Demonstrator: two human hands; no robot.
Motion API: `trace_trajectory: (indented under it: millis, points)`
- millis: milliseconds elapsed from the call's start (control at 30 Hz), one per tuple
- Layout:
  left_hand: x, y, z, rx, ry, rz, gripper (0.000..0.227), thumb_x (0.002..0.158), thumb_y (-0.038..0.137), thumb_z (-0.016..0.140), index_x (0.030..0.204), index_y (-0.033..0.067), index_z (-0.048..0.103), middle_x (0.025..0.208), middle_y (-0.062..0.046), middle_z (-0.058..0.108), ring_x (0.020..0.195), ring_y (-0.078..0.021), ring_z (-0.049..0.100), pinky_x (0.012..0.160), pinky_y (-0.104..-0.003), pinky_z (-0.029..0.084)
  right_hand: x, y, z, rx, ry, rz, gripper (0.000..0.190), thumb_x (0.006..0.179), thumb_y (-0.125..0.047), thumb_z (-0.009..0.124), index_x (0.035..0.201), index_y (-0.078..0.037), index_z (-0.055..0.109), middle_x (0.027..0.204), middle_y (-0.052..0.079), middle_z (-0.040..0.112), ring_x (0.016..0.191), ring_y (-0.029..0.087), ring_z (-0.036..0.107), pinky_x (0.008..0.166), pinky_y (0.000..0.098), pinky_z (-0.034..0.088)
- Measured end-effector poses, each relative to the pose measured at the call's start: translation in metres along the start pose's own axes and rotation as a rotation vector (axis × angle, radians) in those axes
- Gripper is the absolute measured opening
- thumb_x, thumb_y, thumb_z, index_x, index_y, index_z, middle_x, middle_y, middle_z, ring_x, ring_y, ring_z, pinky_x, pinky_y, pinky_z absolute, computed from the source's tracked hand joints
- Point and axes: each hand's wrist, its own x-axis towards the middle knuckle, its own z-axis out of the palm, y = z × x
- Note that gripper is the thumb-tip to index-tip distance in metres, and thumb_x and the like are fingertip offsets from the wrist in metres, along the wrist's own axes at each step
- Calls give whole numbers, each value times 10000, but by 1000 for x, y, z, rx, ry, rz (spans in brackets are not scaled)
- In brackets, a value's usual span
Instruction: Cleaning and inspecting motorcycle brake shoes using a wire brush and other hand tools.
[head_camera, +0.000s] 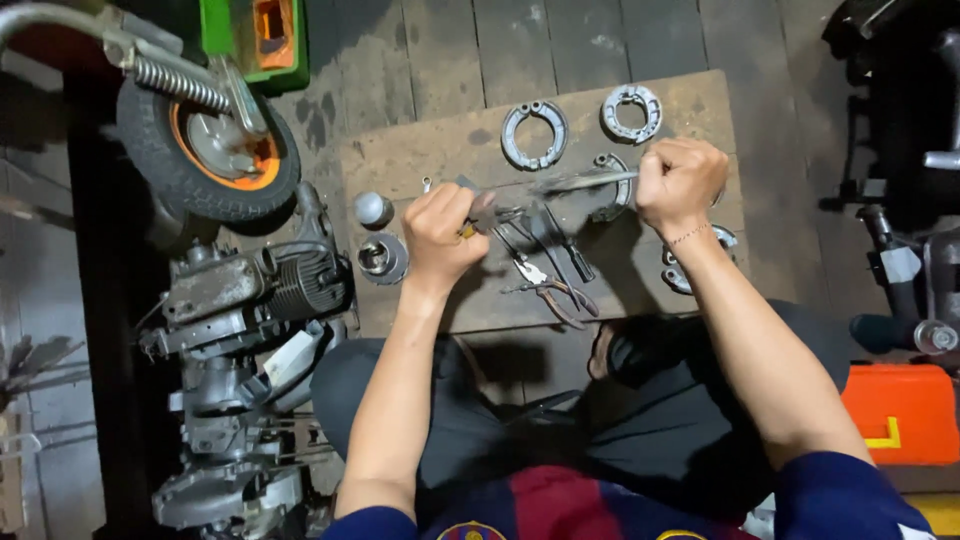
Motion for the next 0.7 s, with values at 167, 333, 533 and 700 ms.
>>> trace_trajectory:
  millis: [167,333,533,700]
  points:
    - [3,-5,6,23,-19,24,215,576,74,650,619,119,444,589,-47,355,502,-295,475,479,-327,434,15,-21,-5,175,39,19,409,898,-159,560,524,-140,397,479,42,349,458,320,445,533,337,398]
    - [0,0,3,21,-13,7,262,716,36,675,622,131,449,579,-28,353,490,-284,467,485,-285,432,1,-6,-2,74,69,42,387,883,-116,575,530,-102,419,475,103,347,457,344,446,504,348,369]
    - [-1,1,-1,20,-43,-13,215,588,46,641,628,123,444,585,-33,346,495,-273,460,484,-282,429,2,-8,7,99,86,-16,406,901,-138,568,523,-126,419,467,70,360,454,341,459,508,339,397]
    - [2,-2,5,4,-23,-27,211,554,38,629,617,119,444,572,-27,331,479,-271,442,475,-265,421,7,-4,-3,31,84,11,352,894,-113,582,551,-80,511,494,118,399,482,380,489,506,352,387]
